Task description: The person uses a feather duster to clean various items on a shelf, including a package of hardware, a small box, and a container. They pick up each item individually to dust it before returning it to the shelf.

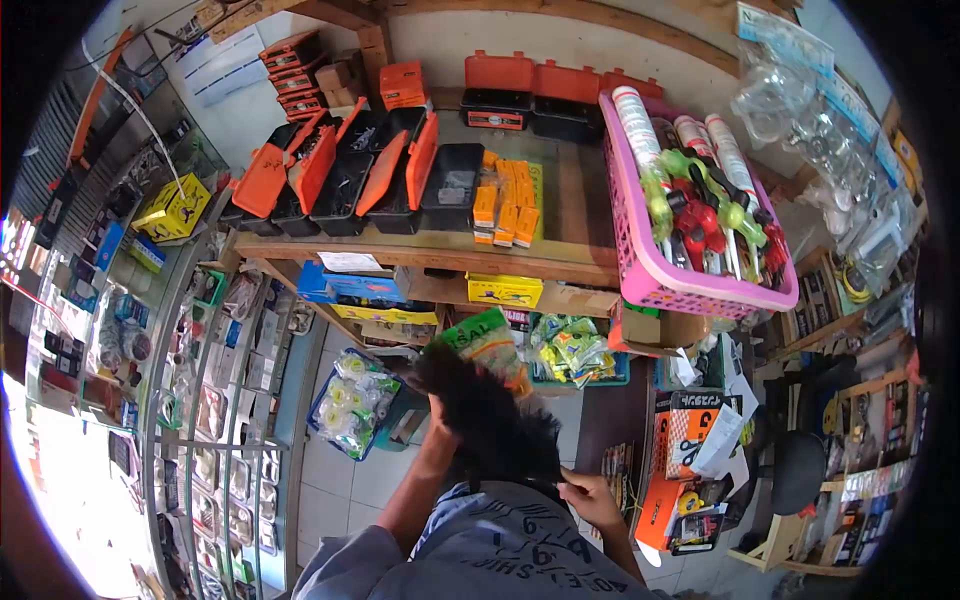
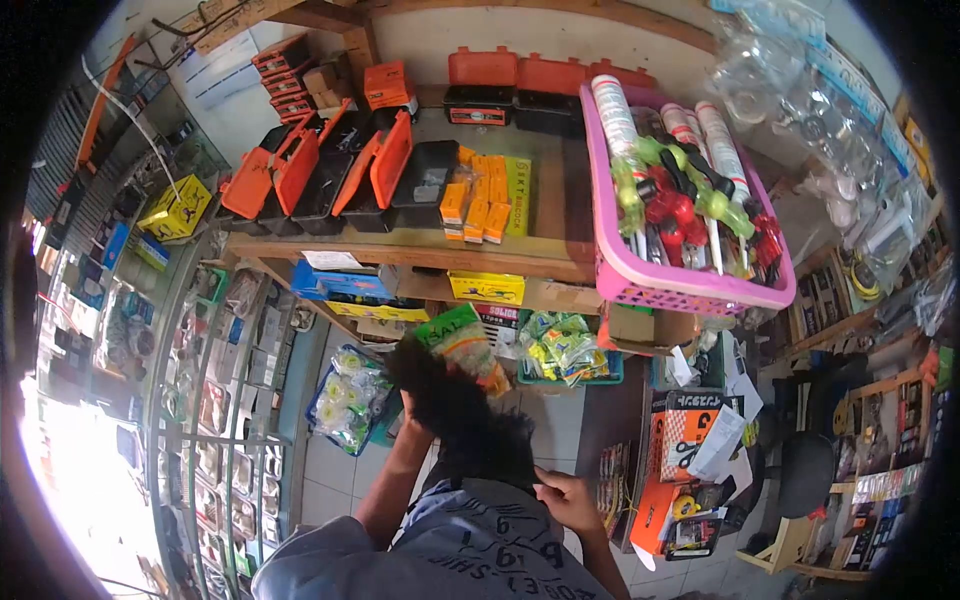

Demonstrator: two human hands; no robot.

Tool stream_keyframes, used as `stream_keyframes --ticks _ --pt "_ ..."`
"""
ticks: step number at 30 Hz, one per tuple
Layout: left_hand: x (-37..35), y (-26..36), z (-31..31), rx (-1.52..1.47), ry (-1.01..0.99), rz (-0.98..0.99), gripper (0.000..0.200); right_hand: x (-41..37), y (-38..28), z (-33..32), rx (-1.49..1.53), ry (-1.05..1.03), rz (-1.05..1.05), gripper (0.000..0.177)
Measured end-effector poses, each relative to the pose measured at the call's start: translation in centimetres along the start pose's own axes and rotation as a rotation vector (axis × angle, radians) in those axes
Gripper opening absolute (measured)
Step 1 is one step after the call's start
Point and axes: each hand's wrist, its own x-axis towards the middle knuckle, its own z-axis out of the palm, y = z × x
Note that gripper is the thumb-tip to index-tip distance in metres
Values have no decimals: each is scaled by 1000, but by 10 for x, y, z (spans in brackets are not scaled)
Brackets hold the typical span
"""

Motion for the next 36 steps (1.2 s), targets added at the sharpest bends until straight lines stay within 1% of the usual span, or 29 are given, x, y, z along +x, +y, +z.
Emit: stream_keyframes --ticks 1,2,3,4,6,7,8,9,10,11,12,13,14,16,17,18,20,21,23,24,25,26,27,28,30,32,34,35,36 --pt "3 16 5 -545 -18 -255 65 5 -20 2 6 13 38 33" --pt "5 34 9 -1091 -40 -510 65 10 -17 4 -2 11 36 33" --pt "15 55 11 -1095 -79 -632 69 14 -11 7 38 85 78 33" --pt "15 51 10 -1100 -71 -631 69 15 -8 9 79 159 123 33" --pt "14 41 7 -947 -59 -674 74 17 -5 11 122 104 121 33" --pt "11 43 9 -899 -30 -604 71 18 -2 13 77 53 70 25" --pt "7 33 7 -897 -29 -597 71 20 -1 14 35 3 14 20" --pt "3 26 6 -557 -131 -383 72 20 0 11 32 -21 19 33" --pt "0 20 6 -215 -225 -171 72 21 1 11 35 -25 18 33" --pt "-3 12 5 -210 -223 -173 72 21 4 10 22 29 -9 29" --pt "0 30 12 -564 -74 -370 69 20 5 10 10 84 -33 25" --pt "-1 39 16 -915 86 -563 66 19 5 8 87 84 15 28" --pt "-6 38 16 -907 84 -571 66 17 3 5 96 88 20 28" --pt "-16 34 13 -915 78 -663 62 12 -3 -1 121 -30 29 30" --pt "-20 30 15 -904 72 -671 62 8 -5 -2 99 -16 -24 30" --pt "-24 27 17 -956 53 -604 64 2 -3 -7 111 -8 -21 30" --pt "-30 22 25 -1062 7 -462 66 -9 3 -23 -29 12 46 33" --pt "-32 24 31 -1057 -2 -470 66 -16 -2 -26 -19 73 -16 31" --pt "-37 28 46 -868 139 -591 64 -30 7 -33 24 120 -18 31" --pt "-42 23 50 -868 132 -603 64 -37 13 -38 59 157 -21 32" --pt "-45 14 53 -866 86 -623 64 -41 27 -39 114 170 -67 21" --pt "-48 7 57 -864 38 -640 65 -48 33 -43 112 181 -63 21" --pt "-47 29 77 -795 121 -648 69 -54 34 -45 137 180 -2 20" --pt "-52 18 82 -795 114 -657 69 -60 34 -46 163 178 61 19" --pt "-55 0 90 -863 -21 -585 73 -67 24 -45 132 181 48 19" --pt "-57 2 100 -823 -33 -577 72 -68 22 -45 101 183 27 19" --pt "-53 28 108 -762 -44 -748 67 -69 32 -42 138 327 99 23" --pt "-51 36 110 -760 -50 -747 67 -70 34 -43 140 331 95 23" --pt "-49 44 112 -729 -25 -788 67 -69 35 -43 118 270 97 28"
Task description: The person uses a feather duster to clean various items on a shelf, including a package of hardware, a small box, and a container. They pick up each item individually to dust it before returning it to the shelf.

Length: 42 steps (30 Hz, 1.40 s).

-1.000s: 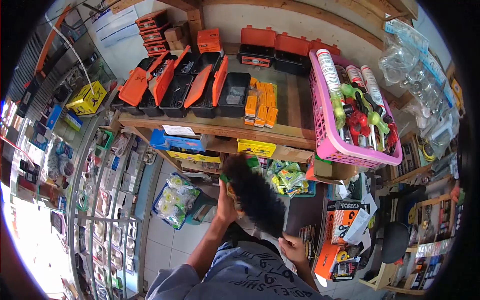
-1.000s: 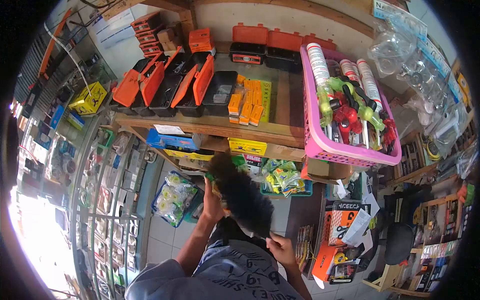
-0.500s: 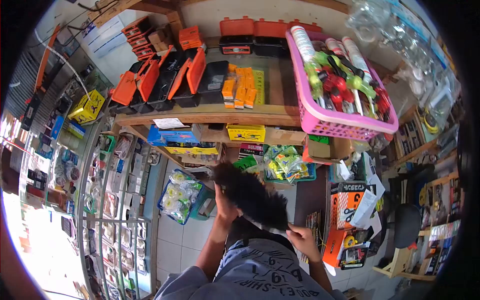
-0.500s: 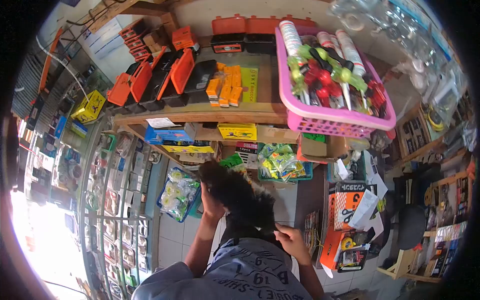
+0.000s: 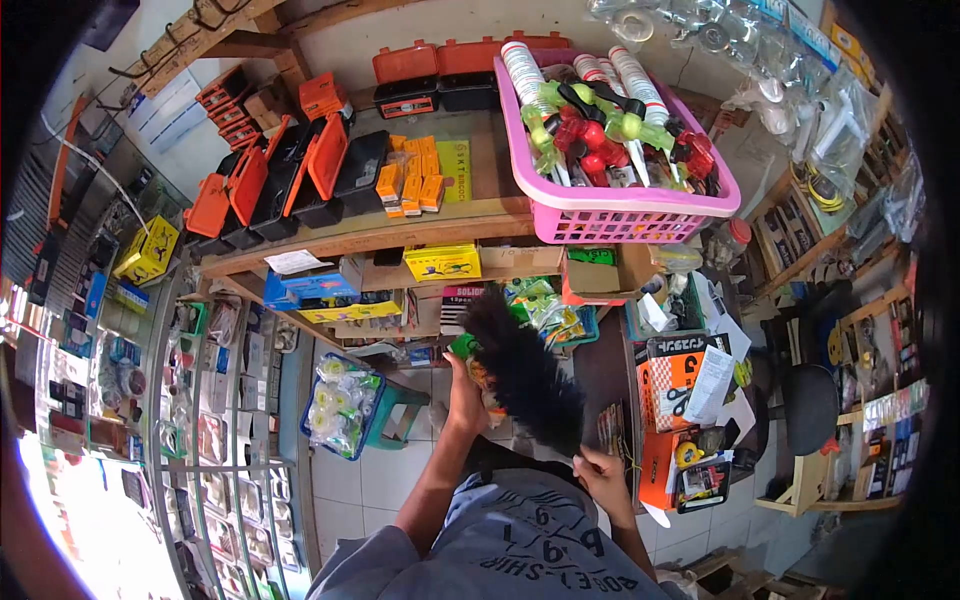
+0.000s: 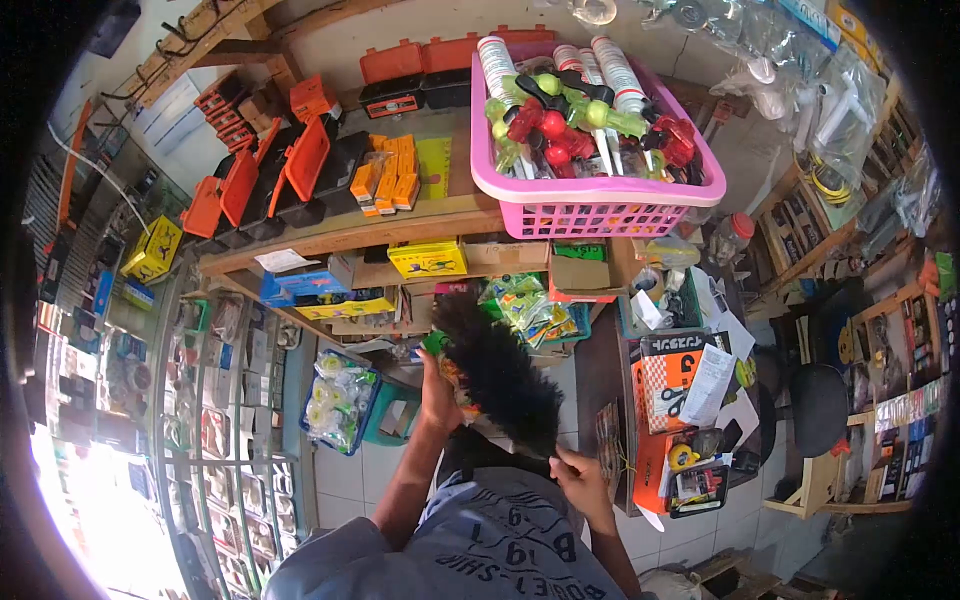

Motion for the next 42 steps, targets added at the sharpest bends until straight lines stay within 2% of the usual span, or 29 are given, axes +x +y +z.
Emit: stream_keyframes --ticks 1,2,4,5,6,8,10,11,12,13,16,18,19,20,21,22,24,25,26,28,30,32,33,34,36,37,38,40,42 --pt "-1 4 3 16 45 -26 67 1 0 1 -25 -59 2 34" --pt "13 -2 -19 20 44 -25 67 2 -1 2 -21 -58 -1 34" --pt "50 -17 -82 136 -208 301 70 4 -6 6 0 -77 -85 33" --pt "43 2 -62 -161 -197 121 72 7 -6 8 0 -80 -88 33" --pt "17 24 -25 -154 -124 56 70 10 -5 9 5 -9 -45 33" --pt "20 35 -32 -190 -257 153 70 13 -5 12 7 50 -5 33" --pt "18 50 -32 -226 -264 165 71 17 -3 11 3 -57 81 33" --pt "17 56 -34 -194 -118 208 71 21 5 11 6 -103 -26 33" --pt "16 62 -36 -161 28 250 71 23 5 12 5 -110 -31 33" --pt "26 67 -46 -297 -111 247 74 25 5 13 -5 -87 -40 33" --pt "20 78 -45 -271 -166 270 74 25 -15 19 -27 2 21 33" --pt "19 83 -43 -310 -148 314 72 27 -19 18 -81 -151 14 32" --pt "24 82 -57 -394 -164 328 71 28 -18 19 -81 -153 9 32" --pt "29 81 -71 -477 -180 340 71 28 -16 21 -125 -143 -96 32" --pt "21 85 -67 -422 -111 360 63 29 -20 24 -168 -131 -203 32" --pt "18 84 -60 -421 -114 359 63 29 -23 30 -168 -127 -205 32" --pt "6 78 -44 -333 -121 328 66 26 -31 41 -68 17 -197 32" --pt "8 77 -47 -368 -123 296 65 32 -10 38 -53 -93 -192 33" --pt "15 74 -62 -411 -287 316 59 32 -5 35 -55 -89 -189 33" --pt "26 66 -86 -403 -260 367 59 33 -25 37 -268 -274 -276 27" --pt "40 65 -104 -385 -217 483 59 33 -36 39 -307 -307 -313 28" --pt "48 69 -120 -372 -180 605 59 27 -35 45 85 -229 -224 30" --pt "44 78 -136 -446 -283 331 61 24 -65 43 109 -267 -44 24" --pt "29 89 -105 -506 -402 284 67 25 -72 43 103 -260 -55 24" --pt "19 102 -78 -525 -117 279 71 29 -83 44 318 -184 4 22" --pt "23 106 -91 -544 -341 225 71 37 -98 54 390 -141 -26 20" --pt "26 104 -101 -534 -265 263 72 46 -112 59 380 -133 -40 20" --pt "24 110 -104 -593 -177 216 72 68 -135 74 379 -92 -134 16" --pt "19 117 -113 -650 -202 111 70 89 -155 91 344 -99 -155 20"
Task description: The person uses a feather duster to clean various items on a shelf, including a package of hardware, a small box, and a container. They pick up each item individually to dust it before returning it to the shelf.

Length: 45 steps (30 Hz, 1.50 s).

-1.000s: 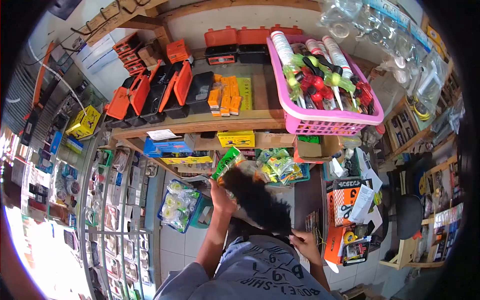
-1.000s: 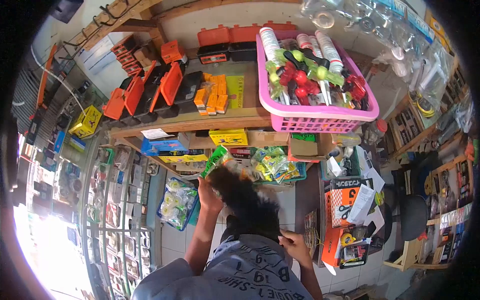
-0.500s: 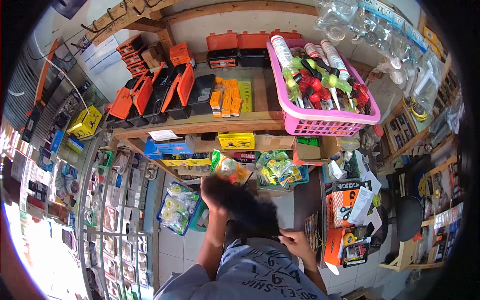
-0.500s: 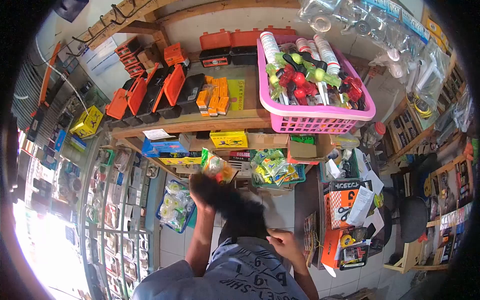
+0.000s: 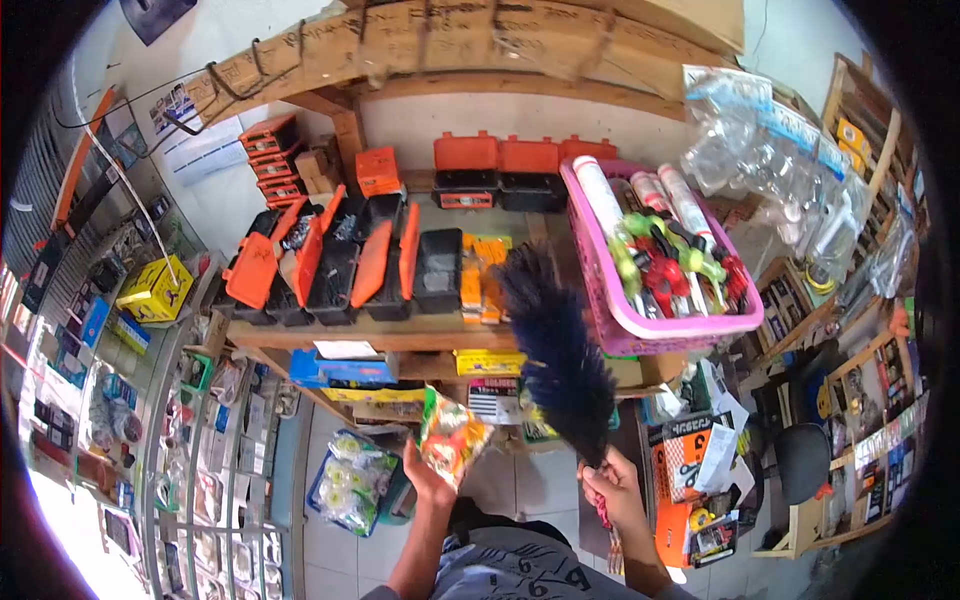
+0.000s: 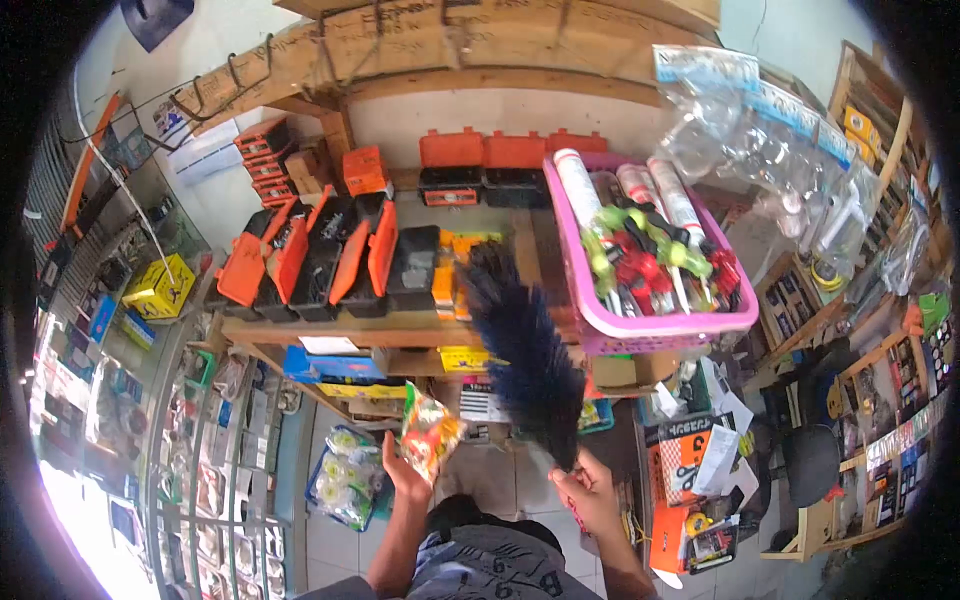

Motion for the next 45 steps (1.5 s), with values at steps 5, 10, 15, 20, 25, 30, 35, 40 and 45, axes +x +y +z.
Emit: stream_keyframes --ticks 5,10,15,20,25,30,35,40,45 --pt "-15 29 -12 210 177 13 58 72 -25 52 130 162 -116 57" --pt "-26 78 -10 391 414 66 48 133 -36 62 -609 151 -348 70" --pt "-6 123 -13 418 295 67 46 147 -20 77 -444 249 -347 72" --pt "19 136 29 480 171 30 49 149 -14 73 -524 303 -393 63" --pt "35 135 22 507 116 -50 50 163 -24 67 -459 292 -345 51" --pt "25 114 3 480 194 -14 46 173 -18 59 -278 249 -326 47" --pt "9 97 -45 409 390 73 43 158 -8 27 -296 159 -429 53" --pt "20 70 -75 425 460 137 41 103 29 -36 -79 82 13 54" --pt "46 -36 -25 454 394 -11 45 53 101 -93 -673 -164 178 69"
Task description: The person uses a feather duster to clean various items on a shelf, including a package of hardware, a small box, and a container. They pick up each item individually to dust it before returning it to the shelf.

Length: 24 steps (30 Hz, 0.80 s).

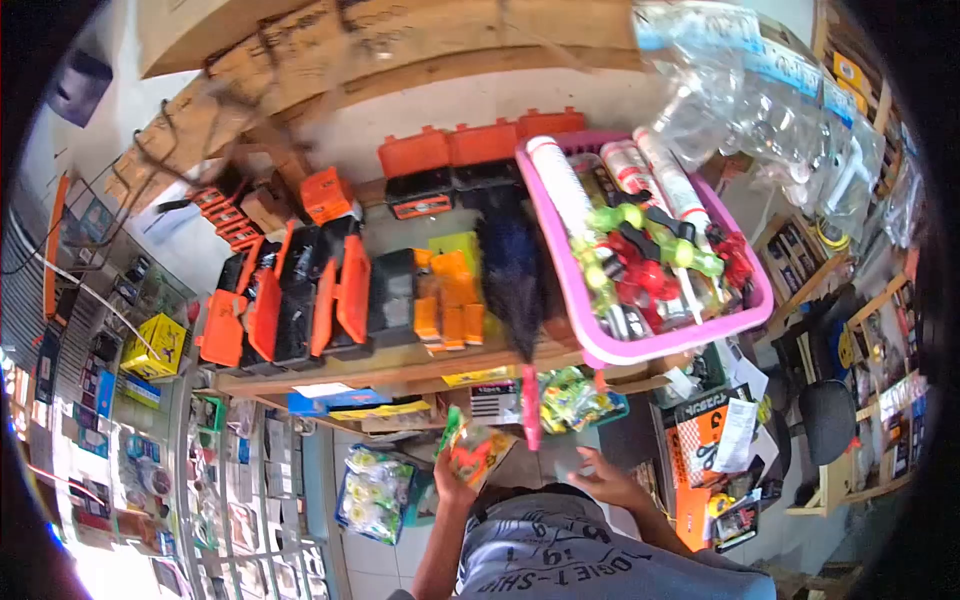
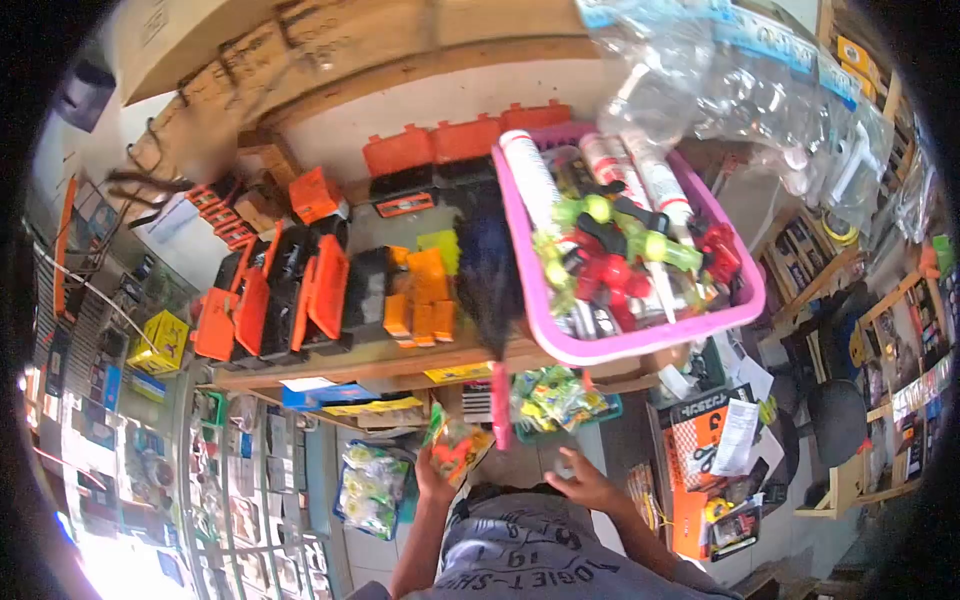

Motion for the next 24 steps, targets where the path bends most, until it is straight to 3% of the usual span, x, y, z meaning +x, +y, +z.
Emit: stream_keyframes --ticks 1,3,5,8,11,13,15,17,18,21,22,23,24 --pt "-2 -15 12 8 14 -9 45 -4 0 3 30 -20 -10 68" --pt "-4 -48 34 106 -182 -203 46 -4 2 9 85 -26 -8 67" --pt "-7 -82 50 150 -214 -296 45 1 11 12 521 -55 109 61" --pt "-5 -130 61 177 -247 -429 45 -1 30 1 837 38 242 57" --pt "0 -158 69 197 -251 -465 44 -15 41 -27 1044 86 242 51" --pt "-4 -169 93 428 -333 -290 43 -22 46 -41 1103 132 259 48" --pt "-2 -176 97 420 -327 -279 41 -29 50 -50 1190 227 235 42" --pt "0 -174 103 1496 -593 202 41 -30 57 -58 1228 265 285 37" --pt "6 -186 109 659 -435 -216 40 -29 61 -62 1321 271 229 36" --pt "7 -193 118 967 -450 -129 40 -29 59 -69 1426 297 148 35" --pt "10 -190 117 1158 -502 -21 41 -28 57 -69 1246 337 84 38" --pt "12 -186 118 1173 -503 -37 41 -28 55 -70 1064 374 26 41" --pt "13 -182 124 1005 -479 -78 40 -29 51 -74 1018 323 16 47"
